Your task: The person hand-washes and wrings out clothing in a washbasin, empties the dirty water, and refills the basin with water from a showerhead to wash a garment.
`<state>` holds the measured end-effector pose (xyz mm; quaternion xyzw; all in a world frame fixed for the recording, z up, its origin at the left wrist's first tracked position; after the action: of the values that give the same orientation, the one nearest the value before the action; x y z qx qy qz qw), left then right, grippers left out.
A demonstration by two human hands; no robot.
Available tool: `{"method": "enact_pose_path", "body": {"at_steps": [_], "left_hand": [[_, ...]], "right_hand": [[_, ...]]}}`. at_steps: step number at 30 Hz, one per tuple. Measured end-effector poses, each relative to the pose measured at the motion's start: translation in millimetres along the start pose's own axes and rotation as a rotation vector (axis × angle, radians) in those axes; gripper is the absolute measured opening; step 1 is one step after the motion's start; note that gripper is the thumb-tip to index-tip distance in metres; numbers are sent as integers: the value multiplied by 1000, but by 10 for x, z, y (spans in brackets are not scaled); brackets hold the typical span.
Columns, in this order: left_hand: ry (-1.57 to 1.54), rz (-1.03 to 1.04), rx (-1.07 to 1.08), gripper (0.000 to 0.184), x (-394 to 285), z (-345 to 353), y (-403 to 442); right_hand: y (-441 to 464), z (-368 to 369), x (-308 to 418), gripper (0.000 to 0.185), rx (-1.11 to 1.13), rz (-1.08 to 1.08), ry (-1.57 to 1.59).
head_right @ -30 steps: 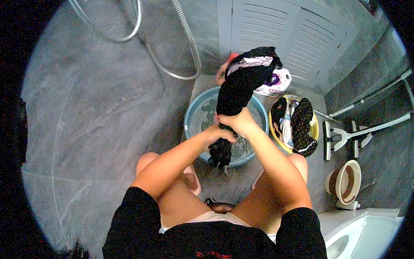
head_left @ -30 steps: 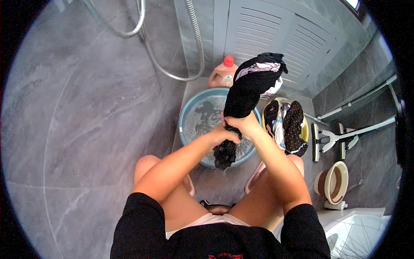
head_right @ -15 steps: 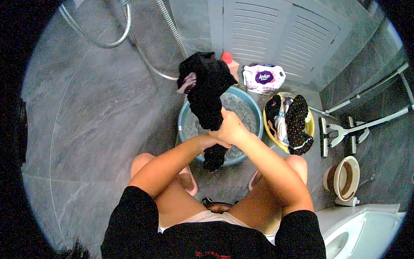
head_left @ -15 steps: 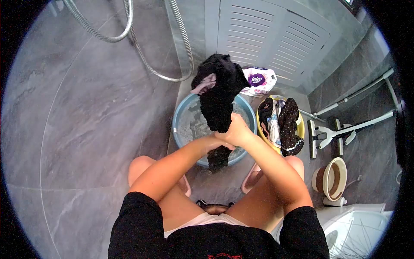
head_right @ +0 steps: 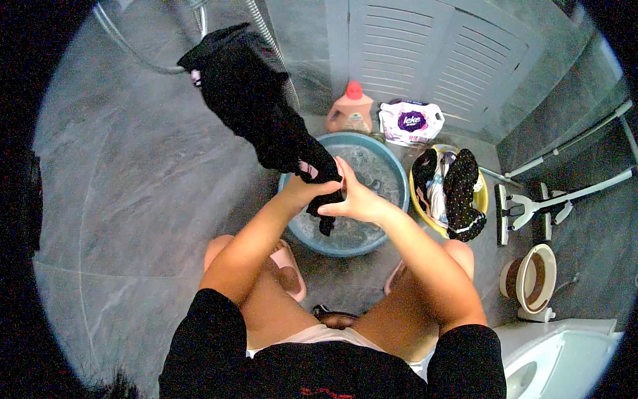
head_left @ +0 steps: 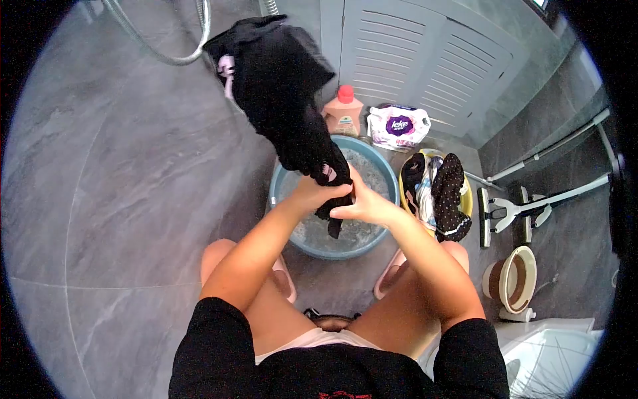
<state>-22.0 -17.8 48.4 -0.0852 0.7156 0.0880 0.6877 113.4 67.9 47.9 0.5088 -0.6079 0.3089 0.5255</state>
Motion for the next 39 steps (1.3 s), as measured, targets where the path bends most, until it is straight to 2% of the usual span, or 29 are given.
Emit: {"method": "enact_pose_path", "body": {"at_steps": [2,4,5,6,8,10,11,14,16,18,20,22,23,25,26,30,32,34,39], "left_hand": [[30,206,29,33,-54,-42,4],[-4,201,29,29,-34,3,-24],[-44,130,110,28,-39,40,-43],[-85,60,190,26,-33,75,-61],[-162,60,236,26,111,75,-64],[-108,-369,179,35,420,39,-8],[-108,-366,178,35,363,46,-25],[93,-481,-40,40,44,86,-166],[187,-435,-64,45,268,118,-117],[697,-328,-155,48,487,166,-23],[699,-253,-181,45,677,231,30],[758,-129,-349,38,710,276,44],[725,-33,-442,33,722,302,31],[716,18,-491,32,766,322,19],[702,70,-543,30,751,321,-2],[604,-75,-548,26,693,260,-8],[534,-104,-571,27,660,187,-14],[581,7,-580,27,625,120,-17],[571,80,-559,25,516,26,-98]], "right_hand": [[-12,155,-78,86,97,596,658],[-23,383,-94,60,92,543,929],[-39,443,-28,46,85,517,976],[-65,480,71,41,66,538,1018],[-70,503,38,28,23,517,929],[-33,451,-51,23,45,600,843],[-15,433,-77,19,70,679,754],[-9,523,60,14,-23,623,609],[-23,585,-188,14,-13,619,593],[-45,608,-290,15,-127,640,366],[-63,654,-672,20,-133,574,253],[-43,713,-830,30,-284,-34,-257],[-48,731,-808,30,-287,-34,-256],[-90,741,-810,42,-292,348,-321],[-97,757,-783,42,-293,349,-317],[-37,829,-709,33,-344,415,-338],[18,865,-693,33,-470,434,-266],[53,924,-653,33,-475,381,-214],[150,1080,-774,32,-506,354,-187]]}}
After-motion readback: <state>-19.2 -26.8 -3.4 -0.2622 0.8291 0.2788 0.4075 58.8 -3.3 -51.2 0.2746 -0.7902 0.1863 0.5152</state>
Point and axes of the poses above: each hand's wrist, its own y-axis towards the middle knuckle, its own z-axis out of the palm, x = y × z, the point moved 1 cm from there along y, towards the middle knuckle, and after that the axes turned 7 degrees about y, right-handed, at the moved point
